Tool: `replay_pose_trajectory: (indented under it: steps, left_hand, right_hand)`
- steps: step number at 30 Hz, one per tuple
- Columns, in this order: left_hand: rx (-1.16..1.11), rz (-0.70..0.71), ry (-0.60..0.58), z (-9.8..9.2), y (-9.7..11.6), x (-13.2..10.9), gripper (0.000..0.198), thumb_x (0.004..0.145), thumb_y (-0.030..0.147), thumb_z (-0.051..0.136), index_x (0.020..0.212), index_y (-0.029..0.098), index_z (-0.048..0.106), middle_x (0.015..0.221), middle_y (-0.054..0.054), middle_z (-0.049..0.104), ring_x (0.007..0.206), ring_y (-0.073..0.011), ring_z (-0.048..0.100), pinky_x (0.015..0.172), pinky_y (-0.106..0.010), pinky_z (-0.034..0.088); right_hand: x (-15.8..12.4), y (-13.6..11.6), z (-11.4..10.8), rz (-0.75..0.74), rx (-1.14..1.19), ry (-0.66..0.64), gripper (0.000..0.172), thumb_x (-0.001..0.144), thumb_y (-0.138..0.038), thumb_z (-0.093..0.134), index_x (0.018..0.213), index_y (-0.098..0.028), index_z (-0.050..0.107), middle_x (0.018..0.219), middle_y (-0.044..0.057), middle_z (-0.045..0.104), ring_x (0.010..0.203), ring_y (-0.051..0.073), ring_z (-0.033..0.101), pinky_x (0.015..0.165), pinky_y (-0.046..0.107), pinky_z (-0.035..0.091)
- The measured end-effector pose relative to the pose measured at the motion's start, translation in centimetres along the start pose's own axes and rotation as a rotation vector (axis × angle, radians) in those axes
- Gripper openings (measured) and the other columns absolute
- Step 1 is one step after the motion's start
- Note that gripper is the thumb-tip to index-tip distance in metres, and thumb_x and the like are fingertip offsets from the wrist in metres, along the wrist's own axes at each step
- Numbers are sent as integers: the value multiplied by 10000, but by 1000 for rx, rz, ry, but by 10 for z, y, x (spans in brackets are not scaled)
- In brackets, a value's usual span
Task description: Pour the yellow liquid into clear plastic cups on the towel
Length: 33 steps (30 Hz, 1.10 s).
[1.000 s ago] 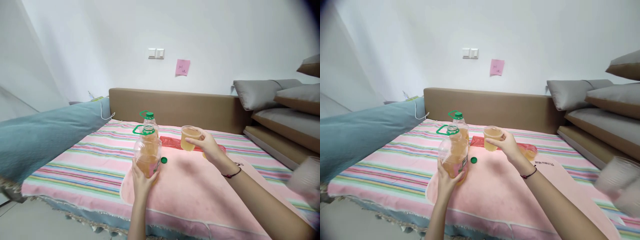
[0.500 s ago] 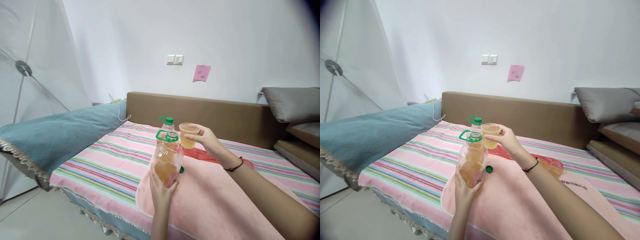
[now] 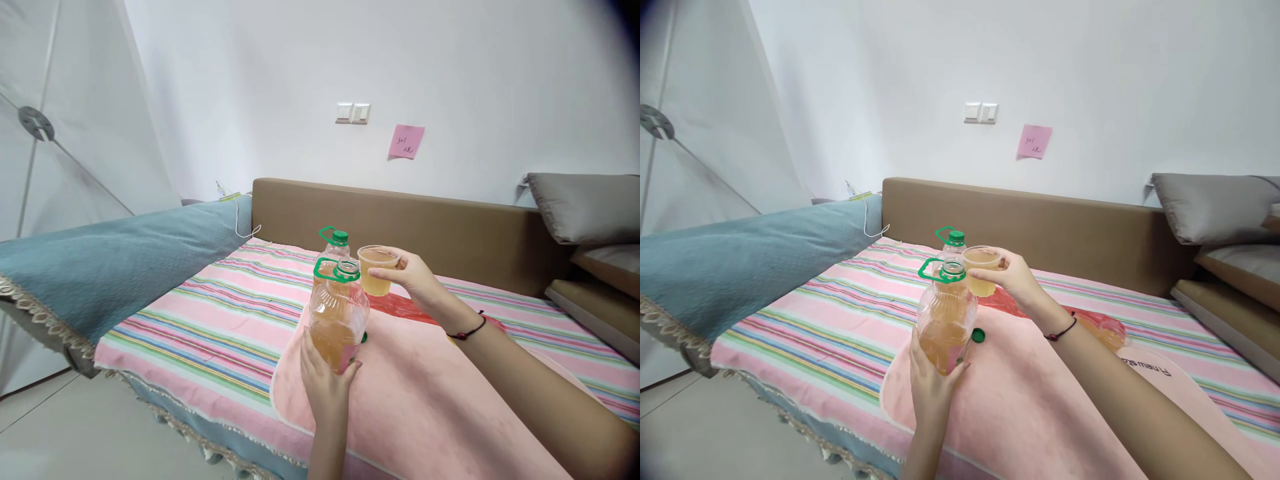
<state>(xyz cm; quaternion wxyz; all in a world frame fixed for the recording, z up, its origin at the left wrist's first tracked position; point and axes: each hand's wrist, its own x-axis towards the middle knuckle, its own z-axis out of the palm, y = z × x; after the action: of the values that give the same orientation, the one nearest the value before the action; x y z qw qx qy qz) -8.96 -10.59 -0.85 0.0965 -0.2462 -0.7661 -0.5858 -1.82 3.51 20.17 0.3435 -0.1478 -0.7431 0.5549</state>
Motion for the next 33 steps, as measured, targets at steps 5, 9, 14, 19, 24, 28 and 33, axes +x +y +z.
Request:
replay_pose_trajectory:
  steps: [5, 9, 14, 19, 24, 28, 33]
  left_hand:
    - [-9, 15, 3, 0, 1, -1, 1203, 588, 424, 860, 1523, 184, 142, 1488, -222, 399, 1398, -381, 382, 1115, -502, 375]
    - [-16, 32, 25, 3, -2, -2, 1187, 595, 461, 846, 1522, 186, 158, 1480, -217, 410, 1390, -384, 394, 1108, -502, 381]
    - [-1, 44, 44, 5, -4, -2, 1209, 593, 477, 845, 1531, 173, 147, 1474, -224, 419, 1389, -383, 396, 1108, -495, 380]
    - [-4, 44, 33, 2, 0, -3, 1176, 610, 456, 843, 1523, 170, 159, 1475, -222, 418, 1390, -374, 397, 1114, -503, 376]
    - [-11, 25, -6, -2, 3, -2, 1156, 613, 424, 843, 1513, 169, 165, 1480, -223, 410, 1399, -372, 384, 1124, -510, 365]
    - [-5, 27, -12, -2, 4, -2, 1177, 600, 394, 856, 1515, 171, 150, 1489, -224, 398, 1407, -371, 371, 1130, -504, 358]
    - [3, 30, -16, -2, 4, -3, 1171, 607, 375, 856, 1516, 178, 143, 1488, -218, 391, 1397, -373, 380, 1122, -509, 368]
  right_hand:
    - [0, -2, 1, 9, -18, -16, 474, 592, -373, 867, 1023, -241, 721, 1113, 62, 770, 1106, 293, 684, 930, 436, 550]
    - [1, -1, 1, 12, -26, -31, 493, 592, -372, 868, 1043, -239, 722, 1135, 62, 764, 1116, 291, 679, 938, 431, 548]
    - [3, 0, -1, 11, -27, -43, 503, 598, -341, 870, 1066, -232, 722, 1139, 64, 761, 1119, 287, 676, 941, 421, 545]
    - [6, -1, -5, 1, -83, -60, 492, 618, -336, 866, 1078, -238, 723, 1121, 59, 765, 1081, 281, 689, 894, 406, 566]
    - [8, -3, -7, 13, -146, -61, 496, 621, -347, 873, 1082, -237, 728, 1129, 67, 762, 1057, 286, 696, 870, 413, 573]
    - [10, -6, -7, 12, -149, -84, 463, 623, -335, 876, 1054, -244, 736, 1107, 60, 769, 1045, 283, 703, 880, 416, 569]
    - [11, -12, -8, 40, -192, -90, 505, 607, -344, 883, 1074, -232, 723, 1119, 72, 765, 1058, 293, 699, 887, 424, 565]
